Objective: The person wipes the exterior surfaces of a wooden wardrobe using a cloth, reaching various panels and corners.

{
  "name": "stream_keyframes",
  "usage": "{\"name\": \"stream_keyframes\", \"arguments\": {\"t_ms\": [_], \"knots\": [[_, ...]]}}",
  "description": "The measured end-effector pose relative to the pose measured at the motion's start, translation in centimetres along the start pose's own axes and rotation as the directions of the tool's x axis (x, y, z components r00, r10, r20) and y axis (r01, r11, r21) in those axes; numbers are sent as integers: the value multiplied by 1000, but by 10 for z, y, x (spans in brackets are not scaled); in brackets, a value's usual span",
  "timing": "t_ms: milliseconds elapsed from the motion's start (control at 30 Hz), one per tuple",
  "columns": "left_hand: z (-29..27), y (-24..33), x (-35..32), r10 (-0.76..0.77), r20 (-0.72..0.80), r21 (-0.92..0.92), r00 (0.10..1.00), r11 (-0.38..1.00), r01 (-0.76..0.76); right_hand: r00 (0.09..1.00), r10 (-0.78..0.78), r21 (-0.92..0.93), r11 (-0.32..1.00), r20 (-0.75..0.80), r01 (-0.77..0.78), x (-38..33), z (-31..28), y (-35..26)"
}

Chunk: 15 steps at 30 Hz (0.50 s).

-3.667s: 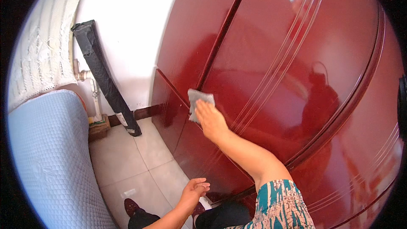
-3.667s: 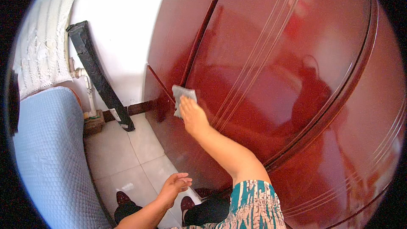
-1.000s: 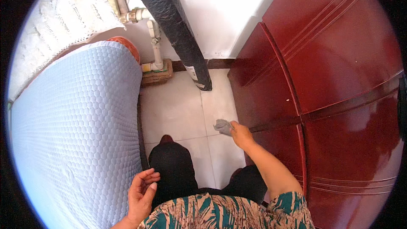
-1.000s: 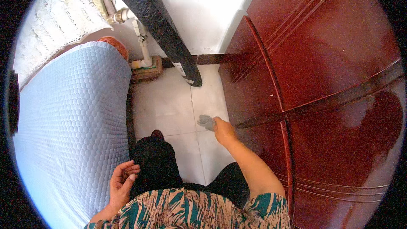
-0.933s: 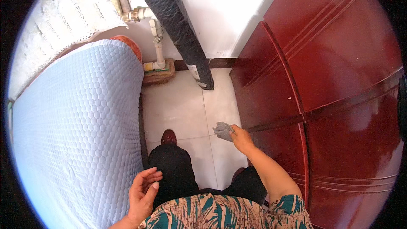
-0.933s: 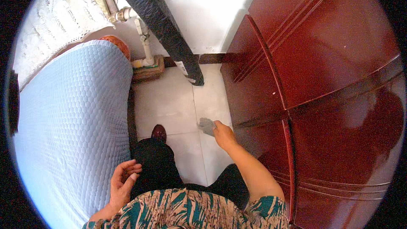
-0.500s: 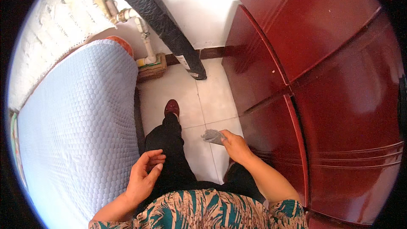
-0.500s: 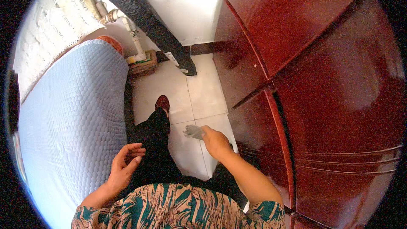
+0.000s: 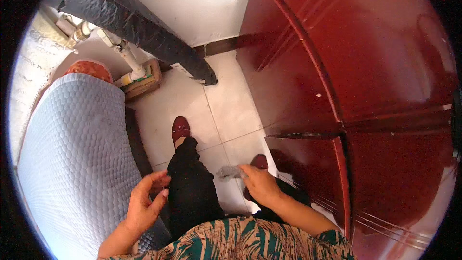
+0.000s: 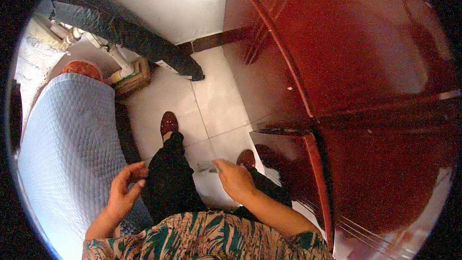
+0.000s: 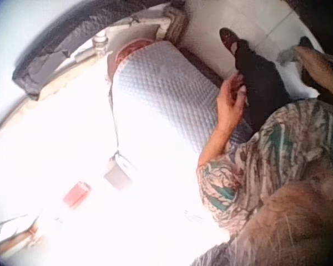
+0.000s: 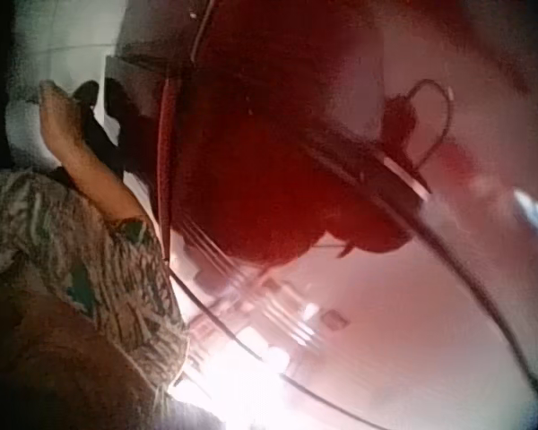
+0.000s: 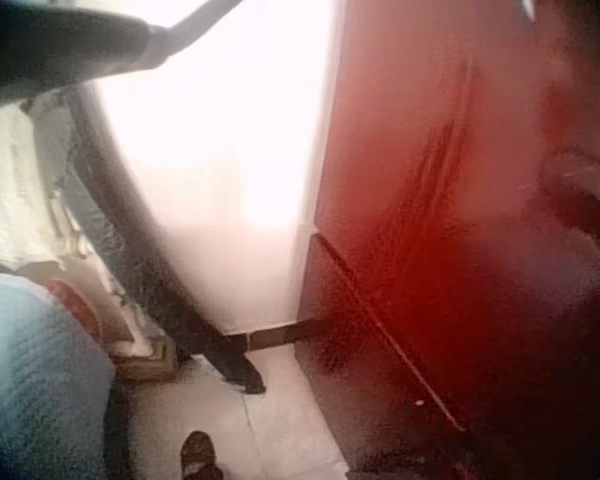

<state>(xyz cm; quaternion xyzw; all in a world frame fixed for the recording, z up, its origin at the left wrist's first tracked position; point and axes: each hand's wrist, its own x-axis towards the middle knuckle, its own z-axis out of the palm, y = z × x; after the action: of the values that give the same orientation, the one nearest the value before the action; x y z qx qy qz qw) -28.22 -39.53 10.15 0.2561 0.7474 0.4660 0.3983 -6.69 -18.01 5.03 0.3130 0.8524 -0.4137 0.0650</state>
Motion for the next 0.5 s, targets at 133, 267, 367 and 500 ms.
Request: {"name": "stream_keyframes", "arguments": {"t_ms": [133, 267, 367, 500], "knots": [[-14, 10, 3, -75, -55, -40, 996, 997, 73, 995, -88, -78, 993, -47, 84, 53, -7, -16], [-26, 14, 4, -91, -141, -14, 986, 996, 90, 1000, -10, -140, 990, -1, 10, 99, -3, -16], [-31, 11, 6, -73, -204, 1, 976, 997, 75, 999, 23, -154, 988, -37, -28, 123, -1, -8], [-34, 6, 11, 18, -285, 71, 958, 998, 2, 991, -63, -112, 992, -117, 50, 144, 3, -1]]}}
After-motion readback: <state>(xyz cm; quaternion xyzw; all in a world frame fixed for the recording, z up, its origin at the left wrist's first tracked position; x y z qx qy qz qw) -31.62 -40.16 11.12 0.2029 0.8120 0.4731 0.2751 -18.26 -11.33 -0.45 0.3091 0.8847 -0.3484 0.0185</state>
